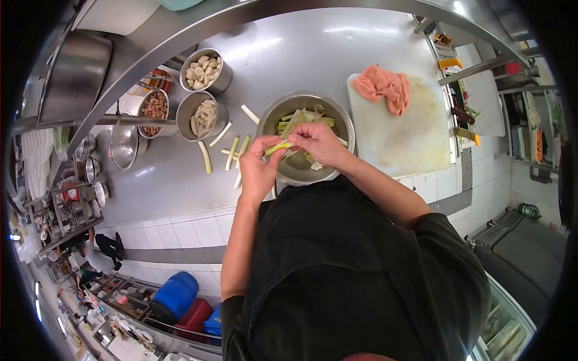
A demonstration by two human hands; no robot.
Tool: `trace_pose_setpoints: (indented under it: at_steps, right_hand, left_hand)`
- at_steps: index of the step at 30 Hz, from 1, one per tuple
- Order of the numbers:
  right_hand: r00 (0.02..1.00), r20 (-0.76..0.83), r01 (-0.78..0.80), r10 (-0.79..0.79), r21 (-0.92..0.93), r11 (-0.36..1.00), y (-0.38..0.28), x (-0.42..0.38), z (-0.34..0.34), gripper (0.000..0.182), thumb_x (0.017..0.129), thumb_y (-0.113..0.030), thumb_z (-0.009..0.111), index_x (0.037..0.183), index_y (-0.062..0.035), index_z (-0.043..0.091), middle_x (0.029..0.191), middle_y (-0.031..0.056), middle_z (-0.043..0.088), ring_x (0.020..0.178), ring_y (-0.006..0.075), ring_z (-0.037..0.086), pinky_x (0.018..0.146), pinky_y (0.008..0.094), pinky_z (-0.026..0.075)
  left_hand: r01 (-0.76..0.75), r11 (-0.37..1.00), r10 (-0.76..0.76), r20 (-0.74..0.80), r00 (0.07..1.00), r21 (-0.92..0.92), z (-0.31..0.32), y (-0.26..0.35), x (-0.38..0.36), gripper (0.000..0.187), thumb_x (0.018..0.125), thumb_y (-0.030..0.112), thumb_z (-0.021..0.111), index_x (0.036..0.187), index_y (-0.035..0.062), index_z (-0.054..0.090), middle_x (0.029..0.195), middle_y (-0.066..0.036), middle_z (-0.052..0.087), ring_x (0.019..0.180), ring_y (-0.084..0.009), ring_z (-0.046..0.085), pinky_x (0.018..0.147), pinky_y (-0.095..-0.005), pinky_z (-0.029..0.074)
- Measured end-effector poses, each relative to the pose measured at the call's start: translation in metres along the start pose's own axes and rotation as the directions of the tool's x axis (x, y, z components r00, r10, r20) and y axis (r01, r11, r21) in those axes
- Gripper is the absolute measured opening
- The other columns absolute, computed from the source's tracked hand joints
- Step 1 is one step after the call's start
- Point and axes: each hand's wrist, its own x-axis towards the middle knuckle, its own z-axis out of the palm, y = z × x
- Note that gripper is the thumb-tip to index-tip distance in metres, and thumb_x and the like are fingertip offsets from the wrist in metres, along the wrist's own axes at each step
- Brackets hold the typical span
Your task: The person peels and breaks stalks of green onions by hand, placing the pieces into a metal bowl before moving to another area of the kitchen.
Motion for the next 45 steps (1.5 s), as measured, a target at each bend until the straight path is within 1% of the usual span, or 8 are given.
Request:
trace_pose_setpoints:
  at_steps: [4,10,12,16,18,25,30,45]
  right_hand:
    - [0.99,-0.139,0.053,-0.037,0.11,0.993,-0.007,-0.005,0.015,0.013,0.102,-0.011,0.064,0.099,0.0016,0.068,0.081,0.005,0.07,0.078,0.0115,0.07,0.067,0.0329,0.054]
    - [0.981,0.077,0.19,-0.178,-0.561,0.806,-0.03,-0.004,0.005,0.018,0.104,-0.014,0.059,0.106,0.0028,0.065,0.088,0.0136,0.071,0.082,0.0211,0.073,0.074,0.0355,0.056]
    - [0.945,0.04,0.27,-0.325,-0.658,0.703,-0.029,-0.003,0.005,0.02,0.102,-0.017,0.061,0.108,0.0019,0.064,0.088,0.0158,0.071,0.08,0.0249,0.073,0.074,0.038,0.055]
    - [0.861,0.006,0.357,-0.509,-0.721,0.594,-0.028,0.005,0.009,0.019,0.103,-0.017,0.06,0.106,0.0007,0.064,0.087,0.0163,0.071,0.075,0.0258,0.072,0.071,0.0396,0.055]
    - [0.868,-0.171,0.32,-0.466,-0.525,0.789,-0.039,0.008,0.008,0.017,0.101,-0.015,0.057,0.103,0.0012,0.061,0.08,0.0218,0.068,0.077,0.0429,0.067,0.069,0.0505,0.051]
    - [0.794,-0.458,0.091,-0.399,-0.559,0.824,-0.025,0.013,-0.001,0.017,0.104,-0.016,0.057,0.107,0.0006,0.061,0.082,0.0182,0.067,0.071,0.0316,0.07,0.066,0.0446,0.053]
    - [0.855,-0.287,0.136,-0.432,-0.679,0.722,-0.011,0.017,0.019,0.017,0.102,-0.015,0.054,0.107,-0.0002,0.058,0.086,0.0231,0.069,0.081,0.0441,0.068,0.072,0.0516,0.053]
    - [0.912,-0.18,0.071,-0.367,-0.815,0.575,-0.007,0.005,-0.041,0.021,0.095,-0.014,0.065,0.114,-0.0044,0.062,0.111,0.0164,0.068,0.102,0.0374,0.065,0.086,0.0446,0.053]
  left_hand:
    - [0.062,0.997,-0.065,-0.05,0.997,-0.05,-0.001,0.004,-0.002,0.016,0.086,-0.008,0.074,0.102,-0.003,0.07,0.105,-0.015,0.076,0.097,-0.0233,0.074,0.086,-0.0318,0.058]
    - [-0.234,0.956,0.226,0.065,0.972,0.177,-0.007,0.006,0.001,0.02,0.09,-0.007,0.074,0.109,-0.0046,0.068,0.109,-0.014,0.075,0.103,-0.0196,0.071,0.09,-0.0307,0.056]
    - [0.033,0.971,-0.053,-0.08,0.995,-0.238,0.005,0.018,0.006,0.021,0.091,-0.005,0.074,0.111,-0.0041,0.067,0.101,-0.012,0.075,0.097,-0.0171,0.071,0.086,-0.0292,0.056]
    - [0.222,0.946,-0.217,0.049,0.975,-0.236,0.001,0.014,0.026,0.023,0.093,-0.004,0.073,0.115,-0.0031,0.067,0.099,-0.01,0.074,0.09,-0.0131,0.07,0.081,-0.0264,0.056]
    - [0.174,0.93,-0.152,0.093,0.984,-0.324,0.002,0.023,0.032,0.024,0.094,-0.002,0.073,0.118,-0.0027,0.068,0.101,-0.009,0.074,0.086,-0.0098,0.068,0.079,-0.0244,0.056]
    - [0.162,0.902,-0.178,-0.001,0.984,-0.4,-0.004,0.012,0.017,0.031,0.094,-0.008,0.068,0.124,-0.0021,0.065,0.103,-0.009,0.073,0.088,-0.0097,0.068,0.081,-0.0241,0.056]
    - [0.278,0.772,-0.279,0.088,0.956,-0.572,0.014,0.0,0.016,0.019,0.096,-0.003,0.069,0.115,-0.0017,0.066,0.101,-0.009,0.073,0.089,-0.0107,0.069,0.082,-0.0258,0.057]
    - [0.382,0.824,-0.468,-0.121,0.876,-0.418,-0.033,-0.044,-0.002,0.023,0.099,0.012,0.072,0.117,-0.0019,0.068,0.101,-0.005,0.07,0.089,-0.0096,0.065,0.078,-0.0249,0.056]
